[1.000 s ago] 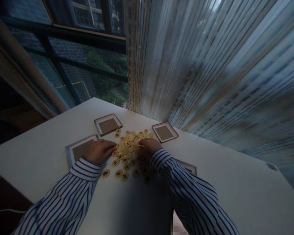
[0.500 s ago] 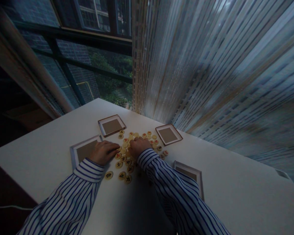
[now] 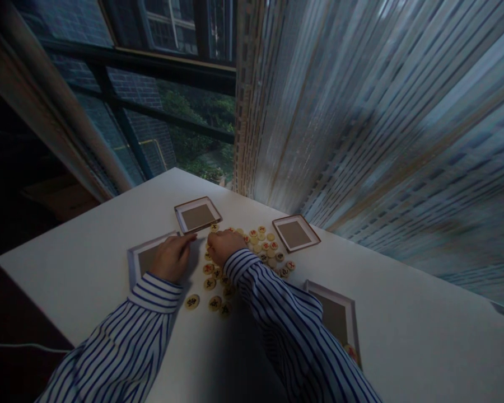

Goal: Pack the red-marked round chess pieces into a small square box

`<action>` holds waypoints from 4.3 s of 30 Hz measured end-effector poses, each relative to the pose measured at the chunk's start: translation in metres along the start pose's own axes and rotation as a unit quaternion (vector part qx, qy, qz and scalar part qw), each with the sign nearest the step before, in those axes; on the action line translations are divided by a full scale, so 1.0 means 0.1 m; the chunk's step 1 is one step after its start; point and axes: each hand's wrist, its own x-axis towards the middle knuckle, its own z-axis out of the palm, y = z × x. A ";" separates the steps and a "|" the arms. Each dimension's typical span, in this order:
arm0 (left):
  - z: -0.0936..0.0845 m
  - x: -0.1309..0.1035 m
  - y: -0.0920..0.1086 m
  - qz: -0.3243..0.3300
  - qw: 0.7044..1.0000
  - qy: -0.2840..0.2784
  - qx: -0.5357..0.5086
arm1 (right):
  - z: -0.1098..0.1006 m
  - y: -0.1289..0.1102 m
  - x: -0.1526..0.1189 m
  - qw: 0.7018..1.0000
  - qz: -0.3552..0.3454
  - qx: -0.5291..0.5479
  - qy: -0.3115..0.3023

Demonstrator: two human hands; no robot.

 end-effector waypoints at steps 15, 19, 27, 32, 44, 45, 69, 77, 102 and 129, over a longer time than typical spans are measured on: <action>0.01 -0.03 0.02 0.009 1.000 -0.004 -0.019 | -0.11 0.11 -0.07 0.999 -0.010 -0.029 -0.013; -0.07 -0.19 0.08 0.023 0.998 0.034 -0.043 | -0.29 0.34 -0.32 0.999 0.016 -0.031 -0.005; -0.26 -0.88 0.18 0.087 0.993 -0.018 -0.079 | -0.45 0.64 -0.98 0.998 0.059 -0.017 0.016; -0.09 -0.99 0.12 0.109 0.992 -0.039 -0.047 | -0.46 0.59 -1.37 0.998 0.056 -0.024 -0.011; -0.07 -1.06 0.33 0.088 0.995 0.049 -0.019 | -0.30 0.66 -2.06 0.994 0.109 0.004 0.010; -0.08 -1.07 0.34 0.091 0.994 0.056 -0.018 | -0.28 0.66 -2.08 0.994 0.110 0.006 0.013; 0.25 0.14 0.63 0.160 0.982 -0.086 -0.046 | -0.08 1.06 -1.48 0.996 0.074 0.043 -0.022; 0.24 0.06 0.46 0.169 0.979 -0.112 0.006 | -0.07 0.99 -1.18 0.998 0.043 0.037 -0.034; 0.06 0.06 0.29 0.114 0.989 -0.083 0.040 | 0.08 0.63 -0.54 0.995 0.083 0.046 -0.039; 0.04 0.06 0.29 0.098 0.992 -0.077 0.024 | 0.18 0.80 -0.60 0.998 -0.026 0.059 0.007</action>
